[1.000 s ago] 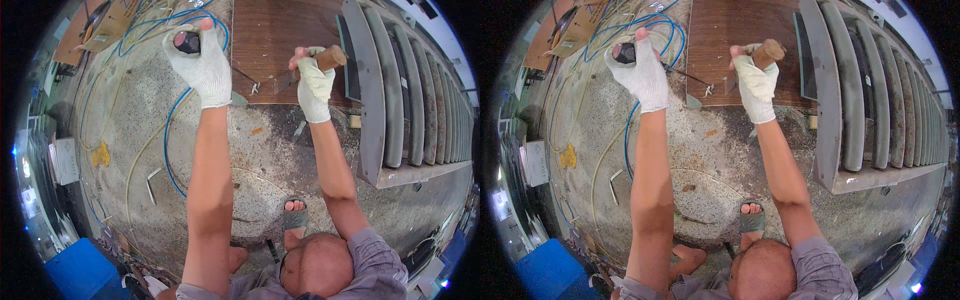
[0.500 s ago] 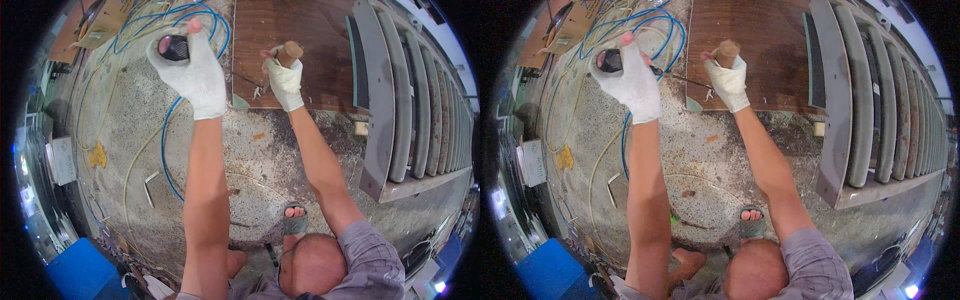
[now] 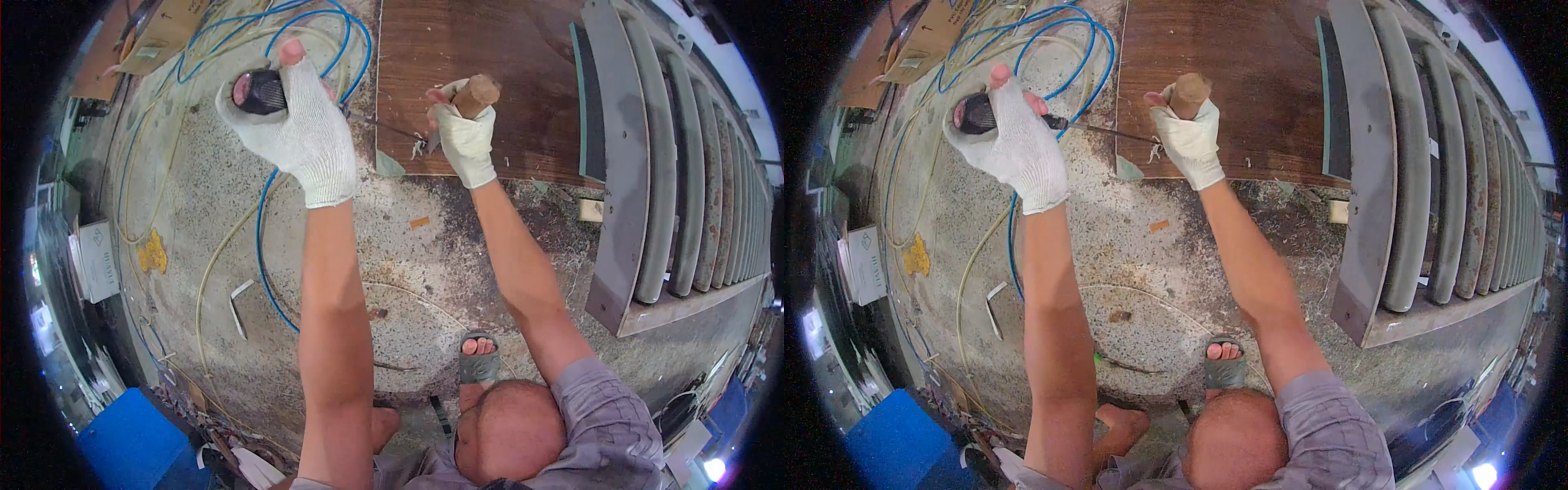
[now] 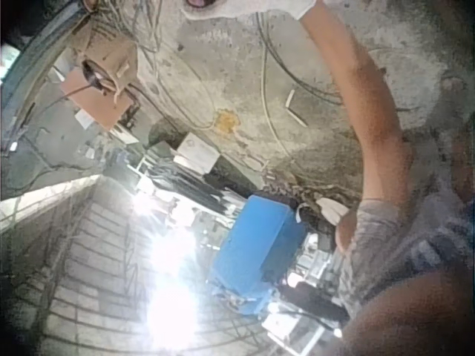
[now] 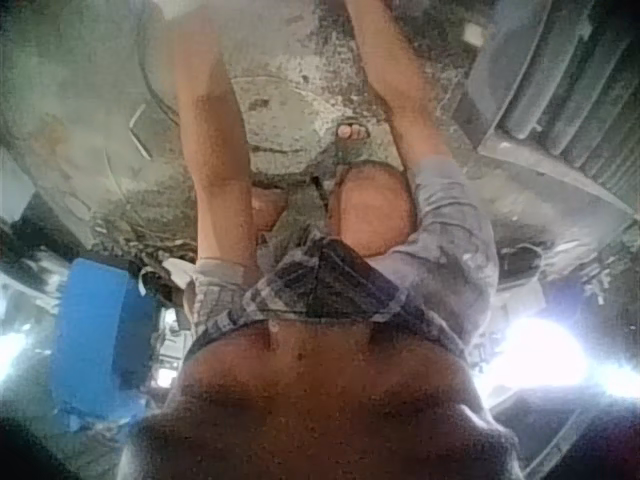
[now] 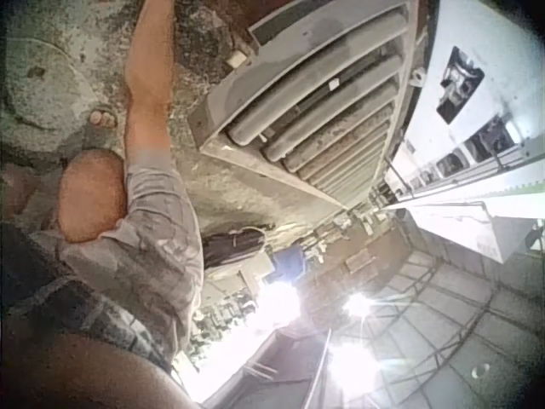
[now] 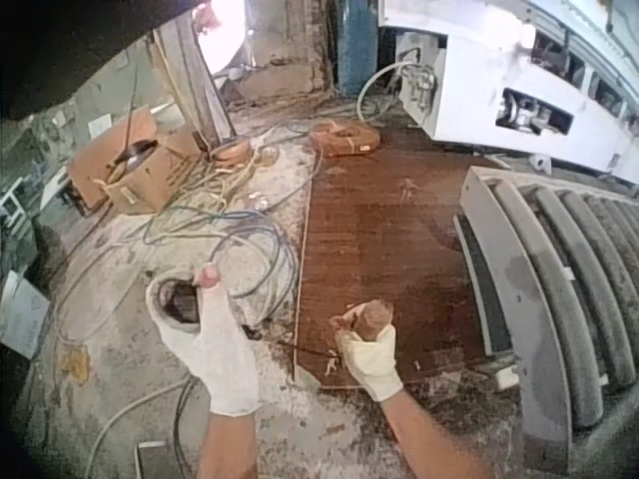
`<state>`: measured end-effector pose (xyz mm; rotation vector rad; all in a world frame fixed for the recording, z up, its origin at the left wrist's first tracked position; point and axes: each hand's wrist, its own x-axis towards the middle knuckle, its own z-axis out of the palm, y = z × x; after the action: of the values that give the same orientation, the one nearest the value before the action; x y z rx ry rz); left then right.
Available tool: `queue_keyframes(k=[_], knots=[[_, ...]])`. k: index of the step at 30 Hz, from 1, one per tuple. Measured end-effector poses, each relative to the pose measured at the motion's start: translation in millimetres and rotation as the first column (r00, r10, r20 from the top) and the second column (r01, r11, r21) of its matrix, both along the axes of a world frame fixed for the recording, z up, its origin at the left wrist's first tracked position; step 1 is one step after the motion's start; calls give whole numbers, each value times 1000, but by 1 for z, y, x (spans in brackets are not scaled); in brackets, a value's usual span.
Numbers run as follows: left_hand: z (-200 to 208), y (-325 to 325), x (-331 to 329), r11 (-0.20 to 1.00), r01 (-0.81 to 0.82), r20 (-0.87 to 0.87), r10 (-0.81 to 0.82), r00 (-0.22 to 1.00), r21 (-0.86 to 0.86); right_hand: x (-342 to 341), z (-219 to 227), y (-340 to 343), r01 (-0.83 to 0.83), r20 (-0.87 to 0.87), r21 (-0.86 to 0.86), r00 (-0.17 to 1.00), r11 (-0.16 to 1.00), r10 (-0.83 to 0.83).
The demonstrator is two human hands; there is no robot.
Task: Cleaning and adjusting an edge-banding machine using a chisel, mallet, and screwdriver.
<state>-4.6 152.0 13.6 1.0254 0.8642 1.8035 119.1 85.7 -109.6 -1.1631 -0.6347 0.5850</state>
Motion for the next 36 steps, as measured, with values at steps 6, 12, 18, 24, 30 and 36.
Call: queue_keyframes(k=[6,12,18,24,30,36], knots=[[-2,-7,-7,997,-22,-44,19,999,-73,10,5,-11,-36,-262,2,965,999,36],[-4,0,-18,998,-21,-17,22,1000,55,13,67,-12,19,-48,241,999,970,-8],[5,-11,-7,998,-56,-99,53,994,-30,2,-3,-2,-26,-124,48,992,999,31],[-15,-8,-57,953,286,95,-276,956,-104,21,-12,-20,35,-206,74,978,997,-19],[-1,-43,-173,970,227,405,-173,898,-89,29,-15,-55,170,-370,119,922,978,-115],[57,-86,-105,949,130,-398,-243,885,-289,34,51,-106,170,-668,374,731,912,138]])
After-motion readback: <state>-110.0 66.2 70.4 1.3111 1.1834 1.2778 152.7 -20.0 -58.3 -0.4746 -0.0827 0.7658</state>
